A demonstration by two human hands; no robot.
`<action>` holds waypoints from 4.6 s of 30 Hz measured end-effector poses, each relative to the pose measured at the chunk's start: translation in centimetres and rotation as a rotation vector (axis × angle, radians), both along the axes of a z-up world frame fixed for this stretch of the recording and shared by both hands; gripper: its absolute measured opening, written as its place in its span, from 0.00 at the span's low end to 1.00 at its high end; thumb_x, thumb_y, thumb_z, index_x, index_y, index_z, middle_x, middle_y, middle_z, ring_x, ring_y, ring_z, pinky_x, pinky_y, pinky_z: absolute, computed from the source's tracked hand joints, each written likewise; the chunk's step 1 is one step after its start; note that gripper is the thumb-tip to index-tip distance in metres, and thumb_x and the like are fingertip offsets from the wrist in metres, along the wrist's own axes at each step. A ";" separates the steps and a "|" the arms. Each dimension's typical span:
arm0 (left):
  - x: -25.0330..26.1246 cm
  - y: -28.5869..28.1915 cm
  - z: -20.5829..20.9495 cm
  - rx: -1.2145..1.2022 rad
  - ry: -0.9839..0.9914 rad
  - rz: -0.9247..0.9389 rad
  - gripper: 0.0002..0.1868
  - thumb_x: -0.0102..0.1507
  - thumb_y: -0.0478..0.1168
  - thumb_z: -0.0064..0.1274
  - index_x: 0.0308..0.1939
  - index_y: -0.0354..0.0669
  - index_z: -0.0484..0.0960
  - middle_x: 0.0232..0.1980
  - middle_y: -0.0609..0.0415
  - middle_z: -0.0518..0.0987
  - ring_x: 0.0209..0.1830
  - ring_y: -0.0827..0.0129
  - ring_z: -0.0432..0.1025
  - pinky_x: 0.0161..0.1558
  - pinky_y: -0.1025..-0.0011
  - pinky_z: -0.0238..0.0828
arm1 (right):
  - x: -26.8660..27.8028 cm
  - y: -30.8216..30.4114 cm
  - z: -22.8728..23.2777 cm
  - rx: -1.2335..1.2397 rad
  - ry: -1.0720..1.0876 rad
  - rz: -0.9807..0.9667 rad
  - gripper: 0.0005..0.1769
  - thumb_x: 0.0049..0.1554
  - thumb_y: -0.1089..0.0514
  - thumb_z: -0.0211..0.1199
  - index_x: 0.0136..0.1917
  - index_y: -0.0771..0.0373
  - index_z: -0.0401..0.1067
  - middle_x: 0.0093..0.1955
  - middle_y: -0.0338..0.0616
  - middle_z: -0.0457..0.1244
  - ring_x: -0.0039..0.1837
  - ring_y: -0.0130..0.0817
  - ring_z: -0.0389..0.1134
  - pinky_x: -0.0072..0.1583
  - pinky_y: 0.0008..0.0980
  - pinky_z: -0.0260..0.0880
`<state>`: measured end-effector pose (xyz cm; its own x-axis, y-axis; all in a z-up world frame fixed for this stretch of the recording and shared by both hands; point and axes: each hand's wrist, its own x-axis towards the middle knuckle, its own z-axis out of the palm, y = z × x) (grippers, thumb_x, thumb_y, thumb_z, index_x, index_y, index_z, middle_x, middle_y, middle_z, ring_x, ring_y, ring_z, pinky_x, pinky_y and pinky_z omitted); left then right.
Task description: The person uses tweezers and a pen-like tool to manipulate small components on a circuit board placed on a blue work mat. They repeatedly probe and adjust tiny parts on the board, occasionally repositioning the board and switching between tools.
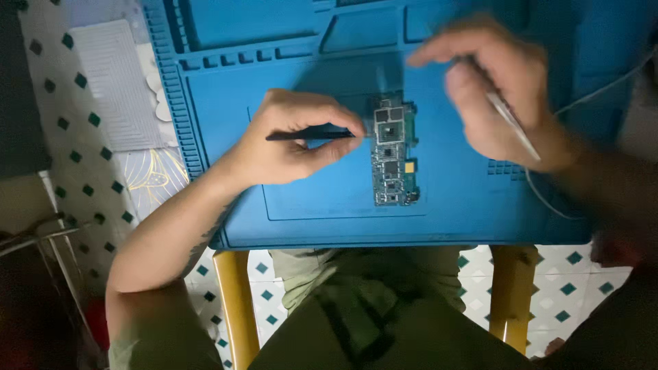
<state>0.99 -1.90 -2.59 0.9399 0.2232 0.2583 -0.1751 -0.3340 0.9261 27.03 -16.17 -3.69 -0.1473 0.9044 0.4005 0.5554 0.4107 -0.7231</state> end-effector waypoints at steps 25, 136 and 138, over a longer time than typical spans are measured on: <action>3.9 0.2 -1.7 0.044 -0.219 0.042 0.05 0.71 0.28 0.53 0.49 0.33 0.83 0.46 0.43 0.85 0.44 0.55 0.84 0.50 0.60 0.83 | 3.6 1.3 0.7 -0.302 0.053 0.234 0.08 0.53 0.65 0.70 0.45 0.64 0.73 0.51 0.50 0.70 0.61 0.43 0.74 0.60 0.34 0.75; 3.1 -1.5 -2.0 0.238 -0.368 -0.046 0.07 0.74 0.32 0.50 0.52 0.37 0.82 0.50 0.42 0.86 0.56 0.45 0.81 0.61 0.44 0.80 | 1.2 0.0 1.7 -0.308 -0.035 0.029 0.12 0.54 0.69 0.76 0.47 0.74 0.75 0.56 0.62 0.69 0.63 0.51 0.72 0.64 0.42 0.72; 3.4 -1.4 -1.9 0.263 -0.347 -0.084 0.08 0.74 0.32 0.48 0.51 0.37 0.83 0.50 0.44 0.86 0.56 0.47 0.81 0.63 0.44 0.76 | 2.1 0.1 1.5 -0.328 -0.091 0.094 0.11 0.53 0.66 0.77 0.45 0.70 0.76 0.54 0.59 0.70 0.64 0.51 0.72 0.64 0.43 0.72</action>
<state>4.34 -3.28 -4.44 0.7997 0.0343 0.5994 -0.4972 -0.5218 0.6932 29.11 -16.02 -2.22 -0.2579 0.9634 0.0728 0.5945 0.2176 -0.7741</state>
